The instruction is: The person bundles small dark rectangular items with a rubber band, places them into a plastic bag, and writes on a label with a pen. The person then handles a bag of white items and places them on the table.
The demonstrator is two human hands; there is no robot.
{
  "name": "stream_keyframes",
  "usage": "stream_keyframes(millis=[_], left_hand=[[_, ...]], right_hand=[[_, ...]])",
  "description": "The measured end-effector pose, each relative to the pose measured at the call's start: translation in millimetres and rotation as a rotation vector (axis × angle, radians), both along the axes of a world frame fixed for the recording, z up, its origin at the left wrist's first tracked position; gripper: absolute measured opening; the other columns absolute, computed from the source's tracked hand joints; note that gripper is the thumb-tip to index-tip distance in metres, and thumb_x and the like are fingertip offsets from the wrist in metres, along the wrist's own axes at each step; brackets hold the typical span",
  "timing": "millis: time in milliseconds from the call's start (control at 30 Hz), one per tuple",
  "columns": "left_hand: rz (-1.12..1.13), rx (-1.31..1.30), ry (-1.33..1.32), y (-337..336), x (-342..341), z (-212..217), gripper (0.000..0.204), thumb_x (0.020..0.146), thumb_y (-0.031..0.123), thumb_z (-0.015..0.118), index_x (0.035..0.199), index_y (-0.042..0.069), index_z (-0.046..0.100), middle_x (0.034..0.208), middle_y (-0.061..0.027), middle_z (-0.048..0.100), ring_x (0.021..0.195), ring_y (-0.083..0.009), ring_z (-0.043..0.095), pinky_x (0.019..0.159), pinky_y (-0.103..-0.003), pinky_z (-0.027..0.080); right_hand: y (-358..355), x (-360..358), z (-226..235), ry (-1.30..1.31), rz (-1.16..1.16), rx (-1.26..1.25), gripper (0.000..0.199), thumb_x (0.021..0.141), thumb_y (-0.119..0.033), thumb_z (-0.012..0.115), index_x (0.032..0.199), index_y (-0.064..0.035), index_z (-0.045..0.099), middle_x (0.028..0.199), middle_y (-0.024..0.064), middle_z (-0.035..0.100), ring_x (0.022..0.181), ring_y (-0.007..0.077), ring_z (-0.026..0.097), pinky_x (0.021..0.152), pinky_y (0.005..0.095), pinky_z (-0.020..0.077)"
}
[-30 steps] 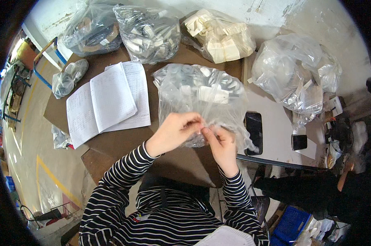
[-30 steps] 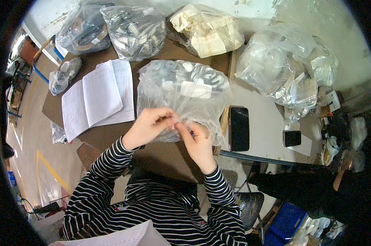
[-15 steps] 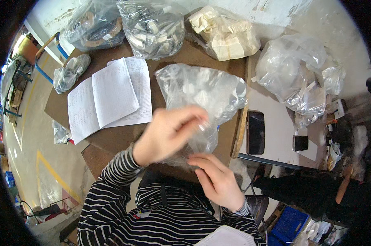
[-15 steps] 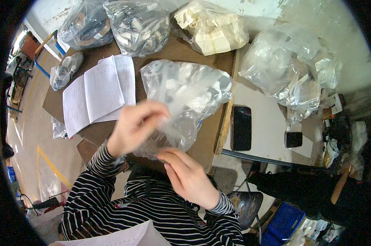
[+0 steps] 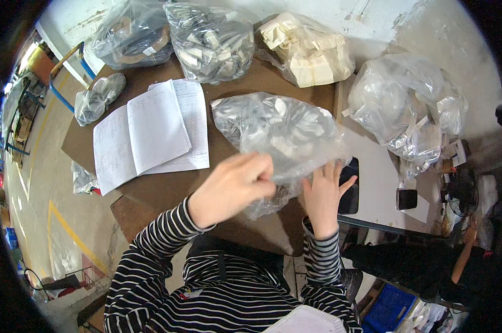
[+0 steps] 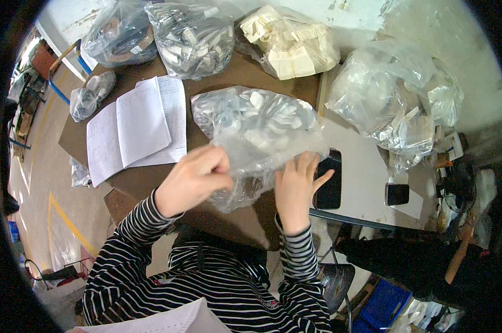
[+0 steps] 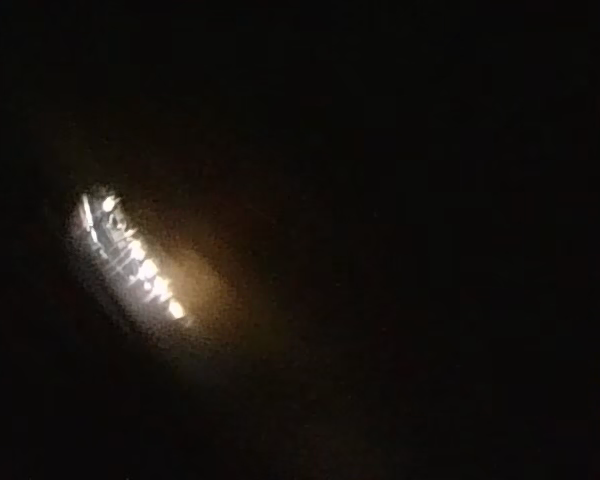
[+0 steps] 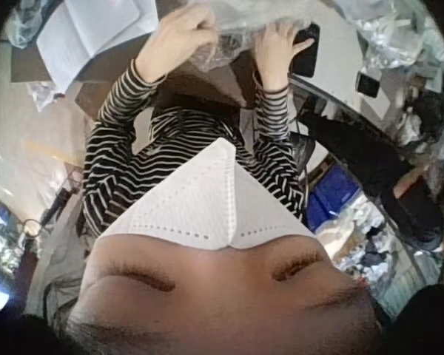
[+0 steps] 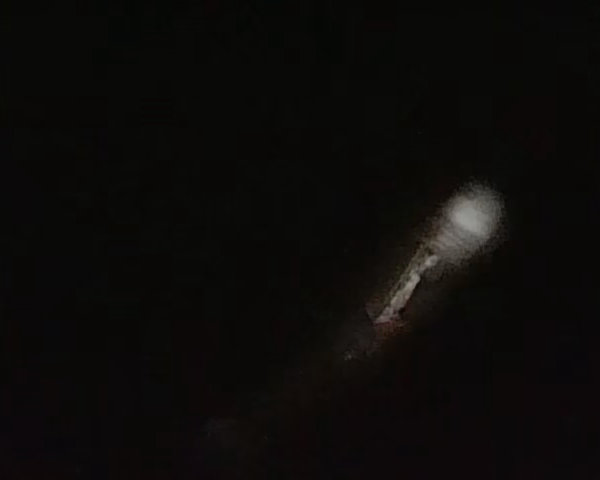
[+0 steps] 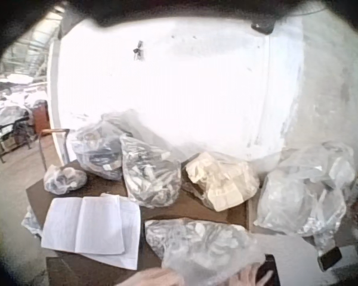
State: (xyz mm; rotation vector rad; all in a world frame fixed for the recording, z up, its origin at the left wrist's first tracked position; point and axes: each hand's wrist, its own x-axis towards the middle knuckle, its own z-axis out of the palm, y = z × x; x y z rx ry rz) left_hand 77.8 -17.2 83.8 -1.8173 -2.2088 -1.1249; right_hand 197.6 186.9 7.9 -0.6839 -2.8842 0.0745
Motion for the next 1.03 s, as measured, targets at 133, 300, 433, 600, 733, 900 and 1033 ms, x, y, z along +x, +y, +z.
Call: stream_keyframes(millis=[133, 300, 433, 600, 733, 900, 1033], left_hand=[[0.255, -0.007, 0.172, 10, -29, -22, 0.026, 0.073, 0.006, 0.070, 0.099, 0.008, 0.071, 0.101, -0.0079, 0.055, 0.090, -0.0269, 0.059, 0.077, -0.037, 0.050], [0.411, -0.024, 0.117, 43, -28, -15, 0.043, 0.078, 0.008, 0.072, 0.121, 0.006, 0.067, 0.134, -0.0112, 0.051, 0.116, -0.0327, 0.052, 0.099, -0.042, 0.045], [0.402, -0.013, 0.237, 34, -28, -28, 0.045, 0.073, 0.010, 0.073, 0.117, 0.016, 0.069, 0.147, -0.0088, 0.045, 0.131, -0.0339, 0.042, 0.111, -0.050, 0.035], [0.263, -0.043, 0.386, 15, -18, -68, 0.038, 0.072, 0.008, 0.069, 0.105, 0.026, 0.074, 0.147, 0.0007, 0.049, 0.139, -0.0327, 0.037, 0.116, -0.055, 0.026], [0.383, -0.143, 0.299, 26, -32, -67, 0.043, 0.077, 0.007, 0.069, 0.118, 0.019, 0.069, 0.152, -0.0033, 0.042, 0.141, -0.0332, 0.034, 0.115, -0.057, 0.024], [0.432, -0.167, 0.126, 38, -44, -70, 0.061, 0.076, 0.014, 0.076, 0.134, 0.009, 0.057, 0.159, -0.0113, 0.028, 0.143, -0.0377, 0.028, 0.116, -0.057, 0.020], [0.434, -0.217, 0.131, 42, -47, -73, 0.065, 0.076, 0.016, 0.077, 0.137, 0.010, 0.055, 0.161, -0.0129, 0.024, 0.145, -0.0381, 0.024, 0.117, -0.056, 0.017]], right_hand=[[-33, 5, 59, 0.064, 0.332, -0.838, 0.027, 0.087, -0.005, 0.064, 0.113, -0.0003, 0.066, 0.128, 0.0207, 0.061, 0.124, 0.0424, 0.053, 0.105, 0.0516, 0.0431], [-18, -42, 1, 0.161, 0.454, -0.231, 0.021, 0.089, -0.002, 0.058, 0.106, 0.0010, 0.069, 0.103, 0.0190, 0.070, 0.103, 0.0398, 0.064, 0.095, 0.0465, 0.0469], [-5, -46, -25, 0.134, 0.370, -0.119, 0.019, 0.089, -0.007, 0.058, 0.102, -0.0007, 0.070, 0.099, 0.0192, 0.070, 0.101, 0.0393, 0.064, 0.093, 0.0481, 0.0461], [-3, -17, -5, 0.351, 0.547, -0.496, 0.023, 0.084, 0.000, 0.066, 0.106, -0.0019, 0.072, 0.104, 0.0170, 0.072, 0.096, 0.0361, 0.067, 0.093, 0.0434, 0.0491], [7, -6, 2, 0.416, 0.474, -0.667, 0.021, 0.083, 0.004, 0.069, 0.104, 0.0005, 0.073, 0.106, 0.0150, 0.071, 0.096, 0.0331, 0.068, 0.094, 0.0381, 0.0503], [-4, -24, -2, 0.510, 0.502, -0.523, 0.022, 0.082, 0.000, 0.072, 0.104, -0.0002, 0.072, 0.114, 0.0119, 0.068, 0.105, 0.0307, 0.065, 0.092, 0.0397, 0.0513], [-8, -56, -21, 0.375, 0.444, -0.339, 0.023, 0.080, -0.008, 0.073, 0.103, -0.0058, 0.072, 0.115, 0.0104, 0.068, 0.108, 0.0304, 0.064, 0.097, 0.0389, 0.0473]])
